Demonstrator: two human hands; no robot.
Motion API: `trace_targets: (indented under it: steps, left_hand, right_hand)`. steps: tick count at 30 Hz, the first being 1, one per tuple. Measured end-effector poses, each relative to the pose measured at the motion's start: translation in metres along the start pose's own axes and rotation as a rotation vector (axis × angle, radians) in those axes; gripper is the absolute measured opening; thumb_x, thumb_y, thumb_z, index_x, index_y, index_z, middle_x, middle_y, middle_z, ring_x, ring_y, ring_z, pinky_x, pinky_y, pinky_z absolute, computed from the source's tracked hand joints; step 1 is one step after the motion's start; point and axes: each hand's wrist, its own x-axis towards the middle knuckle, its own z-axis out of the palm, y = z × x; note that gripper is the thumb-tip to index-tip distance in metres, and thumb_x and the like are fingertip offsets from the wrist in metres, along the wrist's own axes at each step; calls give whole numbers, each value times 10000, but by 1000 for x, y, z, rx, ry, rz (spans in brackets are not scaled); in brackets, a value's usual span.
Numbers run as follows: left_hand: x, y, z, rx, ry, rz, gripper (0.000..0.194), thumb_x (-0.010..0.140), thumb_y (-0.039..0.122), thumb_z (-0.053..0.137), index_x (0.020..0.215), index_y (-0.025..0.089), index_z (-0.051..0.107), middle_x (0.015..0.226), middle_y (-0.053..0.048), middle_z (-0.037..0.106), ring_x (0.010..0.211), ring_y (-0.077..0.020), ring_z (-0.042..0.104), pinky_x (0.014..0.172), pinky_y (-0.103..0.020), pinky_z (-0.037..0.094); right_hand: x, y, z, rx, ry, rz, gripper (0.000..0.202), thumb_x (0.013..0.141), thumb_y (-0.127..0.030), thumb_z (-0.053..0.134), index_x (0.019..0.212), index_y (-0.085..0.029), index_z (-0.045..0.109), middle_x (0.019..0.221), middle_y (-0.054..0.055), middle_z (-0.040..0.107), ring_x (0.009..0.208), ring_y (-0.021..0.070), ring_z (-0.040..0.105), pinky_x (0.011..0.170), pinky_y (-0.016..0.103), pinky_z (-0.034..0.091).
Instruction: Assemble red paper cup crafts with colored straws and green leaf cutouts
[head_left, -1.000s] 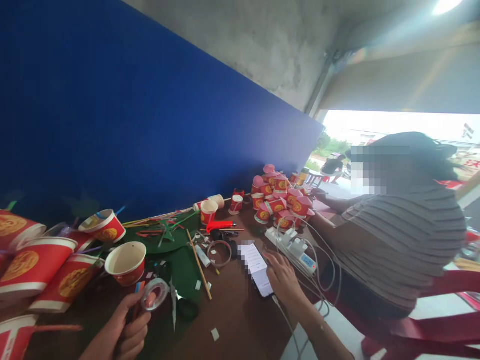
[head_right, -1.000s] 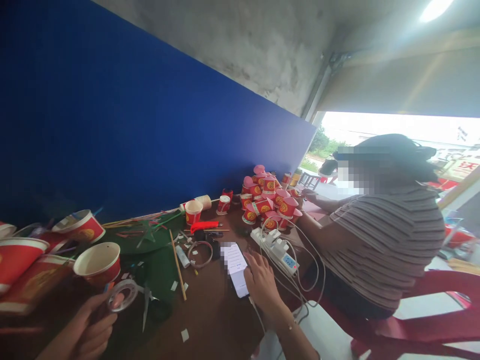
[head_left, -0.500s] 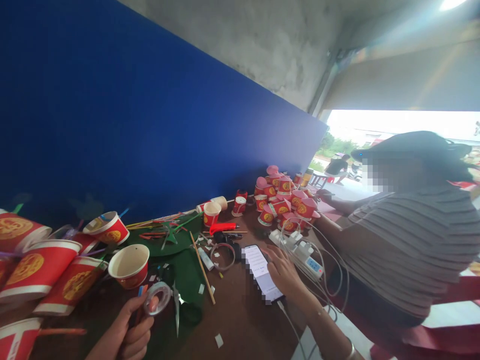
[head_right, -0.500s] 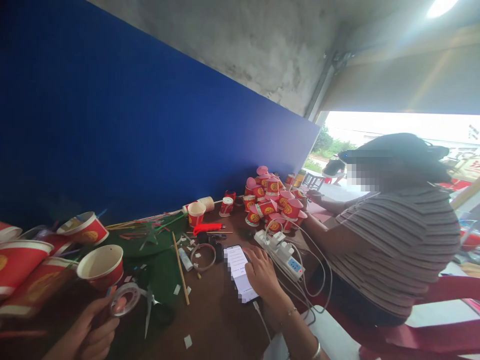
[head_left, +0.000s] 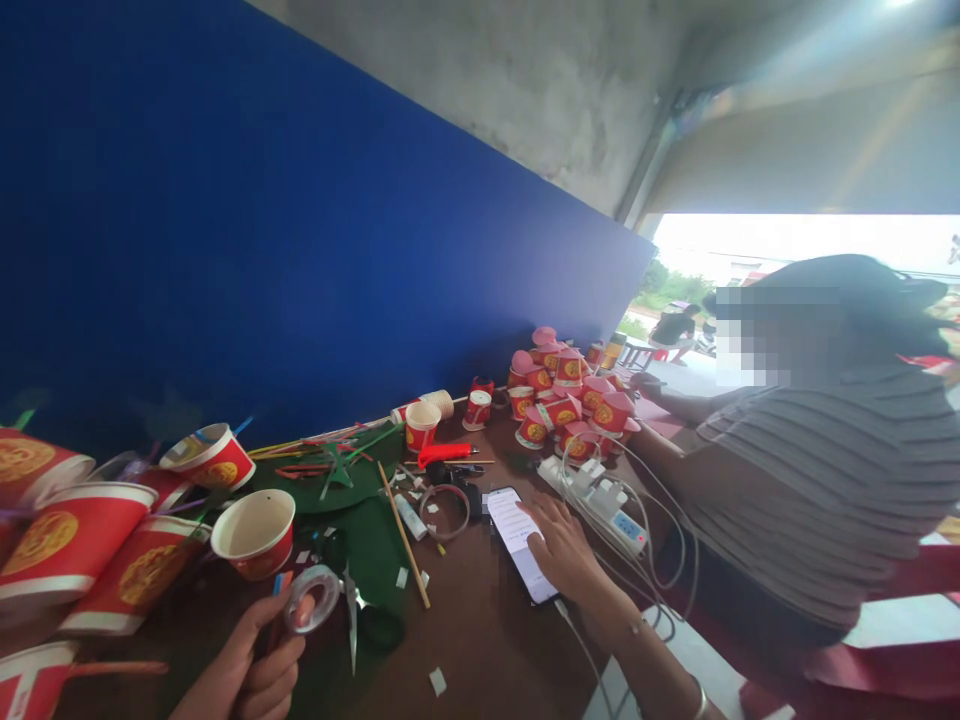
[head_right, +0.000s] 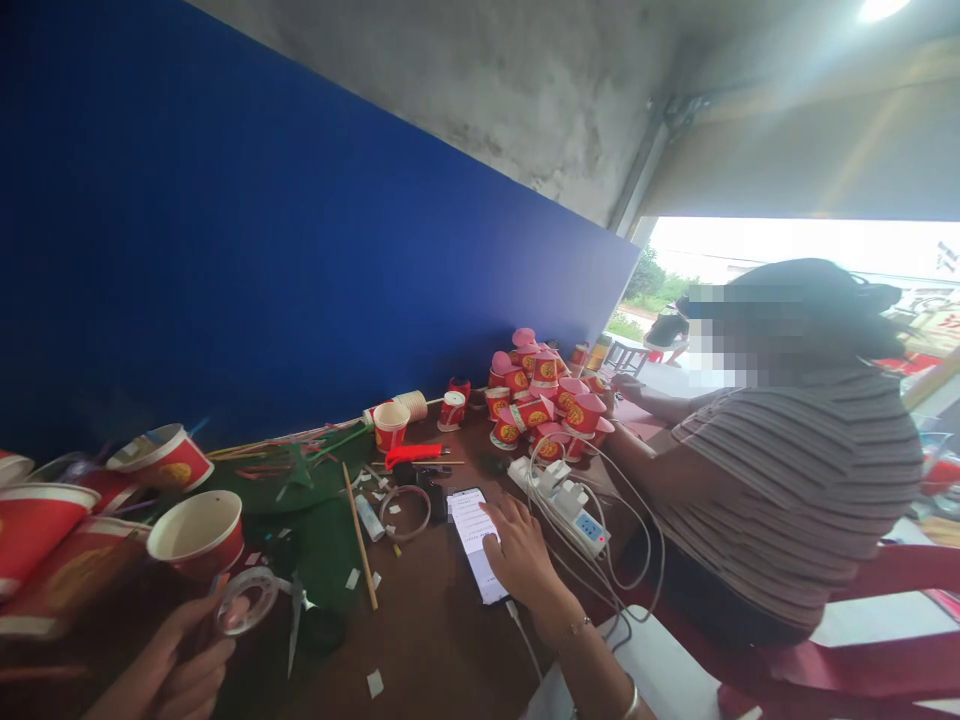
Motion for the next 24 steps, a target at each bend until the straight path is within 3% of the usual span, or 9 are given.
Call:
trace_targets:
  steps: [6, 10, 17, 24]
  left_hand:
    - [1, 0, -1, -36, 21, -37, 304, 603, 374, 755, 705, 201, 527, 463, 147, 114, 378, -4, 51, 345, -116, 94]
    - [3, 0, -1, -54, -11, -66, 325, 564, 364, 776, 673, 207, 514, 456, 154, 65, 384, -2, 4, 336, -119, 66]
    - [-6, 3, 7, -32, -15, -24, 335, 545, 343, 793, 673, 201, 518, 461, 149, 112, 406, 0, 31, 359, -110, 81]
    - [4, 1, 0, -50, -49, -57, 328, 557, 367, 775, 656, 205, 507, 435, 156, 81, 376, -1, 5, 326, -116, 63]
  right_hand:
    - [-17, 13, 1, 45, 134, -4, 551, 765, -150, 360, 1284, -253, 513, 1330, 63, 501, 1266, 245, 392, 1021, 461, 342]
    - [-21, 13, 2, 37, 89, 18, 532, 780, -161, 356, 1279, -251, 520, 1338, 61, 496, 1264, 238, 398, 1014, 447, 358]
    - [-2, -6, -2, -19, -43, 2, 522, 783, -194, 387, 1285, -220, 528, 1401, 111, 440, 1313, 294, 334, 1002, 510, 345]
    - [-31, 15, -1, 32, 159, 28, 530, 771, -160, 335, 1257, -231, 535, 1347, 77, 478, 1281, 247, 380, 1033, 472, 322]
